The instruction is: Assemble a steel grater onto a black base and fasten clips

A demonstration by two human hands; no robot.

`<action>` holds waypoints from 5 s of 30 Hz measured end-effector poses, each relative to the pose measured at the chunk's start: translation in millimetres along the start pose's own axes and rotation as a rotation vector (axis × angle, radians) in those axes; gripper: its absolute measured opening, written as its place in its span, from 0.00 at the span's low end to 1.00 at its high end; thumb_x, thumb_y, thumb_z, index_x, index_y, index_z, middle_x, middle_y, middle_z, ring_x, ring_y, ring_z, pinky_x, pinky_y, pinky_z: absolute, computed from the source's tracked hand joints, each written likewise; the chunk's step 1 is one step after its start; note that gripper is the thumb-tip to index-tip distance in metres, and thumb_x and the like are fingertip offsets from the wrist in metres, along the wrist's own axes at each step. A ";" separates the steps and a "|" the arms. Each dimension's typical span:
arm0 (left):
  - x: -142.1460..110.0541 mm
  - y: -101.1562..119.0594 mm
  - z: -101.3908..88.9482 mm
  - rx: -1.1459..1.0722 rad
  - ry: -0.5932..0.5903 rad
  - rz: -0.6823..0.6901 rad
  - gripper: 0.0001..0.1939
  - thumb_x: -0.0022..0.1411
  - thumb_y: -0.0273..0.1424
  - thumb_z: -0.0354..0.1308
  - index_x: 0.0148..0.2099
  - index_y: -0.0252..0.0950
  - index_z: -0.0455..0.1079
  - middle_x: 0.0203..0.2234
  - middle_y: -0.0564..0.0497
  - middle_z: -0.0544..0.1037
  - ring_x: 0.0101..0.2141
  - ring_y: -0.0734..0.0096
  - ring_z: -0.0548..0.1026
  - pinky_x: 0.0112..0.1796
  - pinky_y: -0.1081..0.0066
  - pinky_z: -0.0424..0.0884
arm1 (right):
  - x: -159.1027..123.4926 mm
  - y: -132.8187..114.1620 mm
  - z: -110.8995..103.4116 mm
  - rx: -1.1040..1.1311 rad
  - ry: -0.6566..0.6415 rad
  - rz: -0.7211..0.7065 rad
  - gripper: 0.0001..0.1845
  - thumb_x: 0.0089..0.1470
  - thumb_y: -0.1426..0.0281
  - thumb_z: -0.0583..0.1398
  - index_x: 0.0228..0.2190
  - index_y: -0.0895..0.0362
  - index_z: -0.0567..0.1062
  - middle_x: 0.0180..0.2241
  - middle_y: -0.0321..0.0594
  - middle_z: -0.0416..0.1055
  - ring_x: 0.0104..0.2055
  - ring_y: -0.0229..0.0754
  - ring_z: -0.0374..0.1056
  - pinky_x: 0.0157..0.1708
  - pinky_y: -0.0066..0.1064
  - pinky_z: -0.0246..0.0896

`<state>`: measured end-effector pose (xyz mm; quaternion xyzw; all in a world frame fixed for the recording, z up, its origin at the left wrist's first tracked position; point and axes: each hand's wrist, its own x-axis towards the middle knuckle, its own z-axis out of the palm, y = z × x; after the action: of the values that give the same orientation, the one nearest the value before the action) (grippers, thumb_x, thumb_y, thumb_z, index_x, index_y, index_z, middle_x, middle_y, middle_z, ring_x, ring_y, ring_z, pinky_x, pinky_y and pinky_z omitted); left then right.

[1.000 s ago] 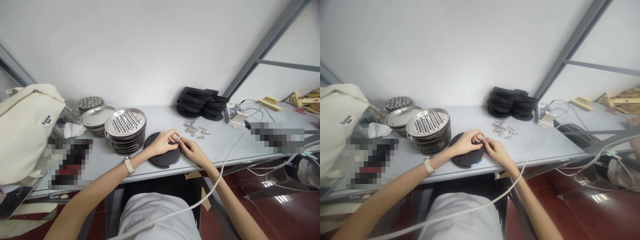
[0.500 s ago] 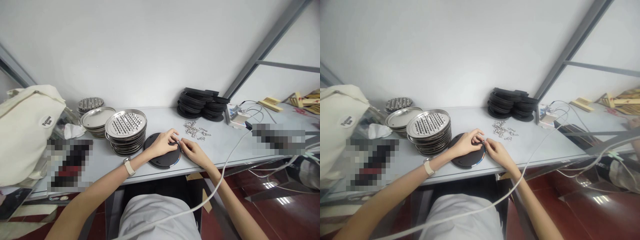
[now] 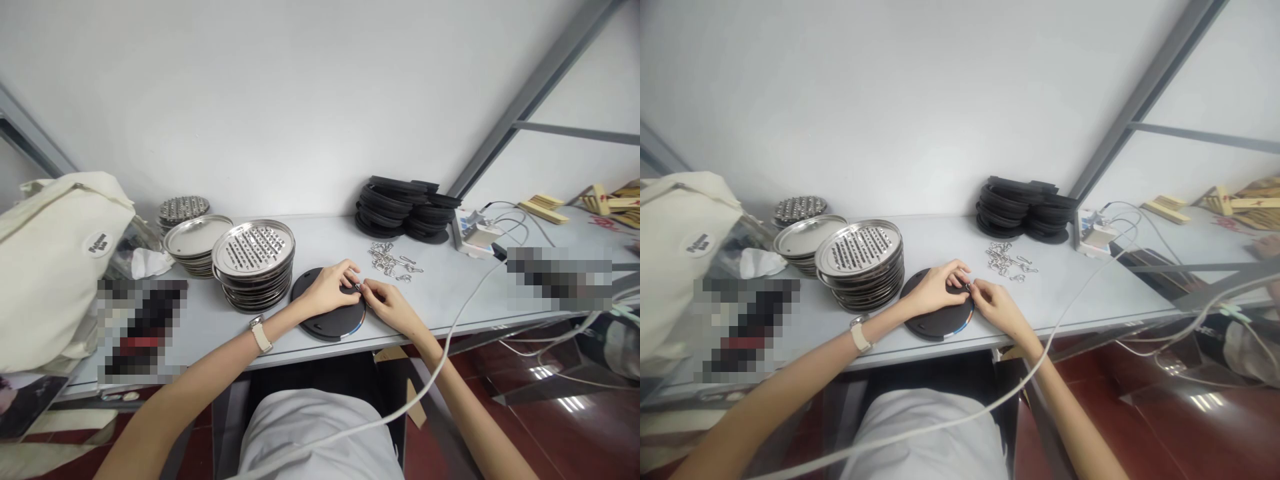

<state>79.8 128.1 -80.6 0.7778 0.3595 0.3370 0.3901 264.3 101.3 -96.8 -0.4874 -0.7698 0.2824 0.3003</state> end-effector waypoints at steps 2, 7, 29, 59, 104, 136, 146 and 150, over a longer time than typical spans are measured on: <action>-0.2 0.8 -0.2 0.003 0.003 0.011 0.21 0.49 0.27 0.62 0.47 0.37 0.66 0.36 0.51 0.78 0.37 0.71 0.75 0.41 0.71 0.71 | -0.2 -0.3 0.3 0.000 0.004 -0.004 0.20 0.62 0.60 0.49 0.21 0.55 0.57 0.19 0.30 0.51 0.22 0.35 0.49 0.23 0.28 0.45; -0.6 1.6 -1.1 -0.027 0.000 0.032 0.20 0.50 0.25 0.62 0.47 0.38 0.67 0.33 0.53 0.79 0.38 0.71 0.76 0.42 0.71 0.70 | -0.9 -0.3 0.3 0.011 0.007 0.004 0.19 0.63 0.61 0.49 0.21 0.55 0.56 0.19 0.30 0.51 0.22 0.34 0.49 0.23 0.28 0.45; 0.2 -3.1 -0.3 -0.186 -0.056 -0.001 0.20 0.49 0.24 0.60 0.46 0.36 0.66 0.33 0.51 0.79 0.33 0.73 0.77 0.36 0.75 0.72 | 0.6 5.5 -0.7 0.002 -0.041 -0.016 0.18 0.64 0.61 0.47 0.24 0.55 0.58 0.21 0.31 0.54 0.24 0.36 0.52 0.26 0.29 0.46; -0.1 2.1 -1.7 -0.077 -0.030 -0.024 0.25 0.48 0.25 0.62 0.50 0.38 0.64 0.33 0.53 0.78 0.31 0.75 0.75 0.35 0.76 0.70 | 0.3 -2.6 0.1 0.005 -0.020 -0.006 0.18 0.63 0.61 0.48 0.23 0.55 0.57 0.20 0.30 0.53 0.23 0.35 0.50 0.24 0.29 0.46; -1.1 4.0 -2.1 -0.013 -0.033 -0.017 0.25 0.47 0.26 0.62 0.49 0.38 0.64 0.37 0.52 0.76 0.31 0.76 0.73 0.34 0.76 0.69 | -0.3 1.0 -0.6 0.031 -0.026 -0.024 0.19 0.64 0.59 0.48 0.24 0.56 0.62 0.21 0.32 0.57 0.25 0.36 0.54 0.26 0.29 0.49; -0.2 2.5 -1.4 -0.138 -0.079 0.015 0.22 0.49 0.23 0.59 0.48 0.38 0.66 0.31 0.54 0.78 0.31 0.75 0.76 0.34 0.76 0.70 | -1.7 2.1 -1.9 0.048 -0.050 -0.015 0.19 0.64 0.61 0.48 0.24 0.56 0.60 0.21 0.31 0.55 0.25 0.35 0.52 0.26 0.29 0.48; 0.2 0.9 -1.5 -0.157 -0.089 0.008 0.23 0.49 0.22 0.60 0.49 0.38 0.65 0.32 0.53 0.78 0.32 0.75 0.76 0.34 0.77 0.70 | -1.2 4.1 -2.1 0.048 -0.054 -0.021 0.19 0.65 0.61 0.48 0.24 0.56 0.60 0.21 0.31 0.55 0.25 0.36 0.52 0.26 0.29 0.48; 0.4 0.2 -1.3 -0.159 -0.093 0.008 0.24 0.49 0.22 0.60 0.50 0.38 0.65 0.33 0.53 0.78 0.32 0.75 0.76 0.35 0.76 0.70 | -1.0 4.2 -1.8 0.044 -0.054 -0.016 0.19 0.65 0.60 0.48 0.24 0.56 0.60 0.21 0.31 0.56 0.25 0.36 0.53 0.26 0.29 0.48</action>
<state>79.0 128.9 -79.7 0.7604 0.3101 0.3297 0.4657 268.4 102.1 -98.9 -0.4666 -0.7751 0.3098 0.2925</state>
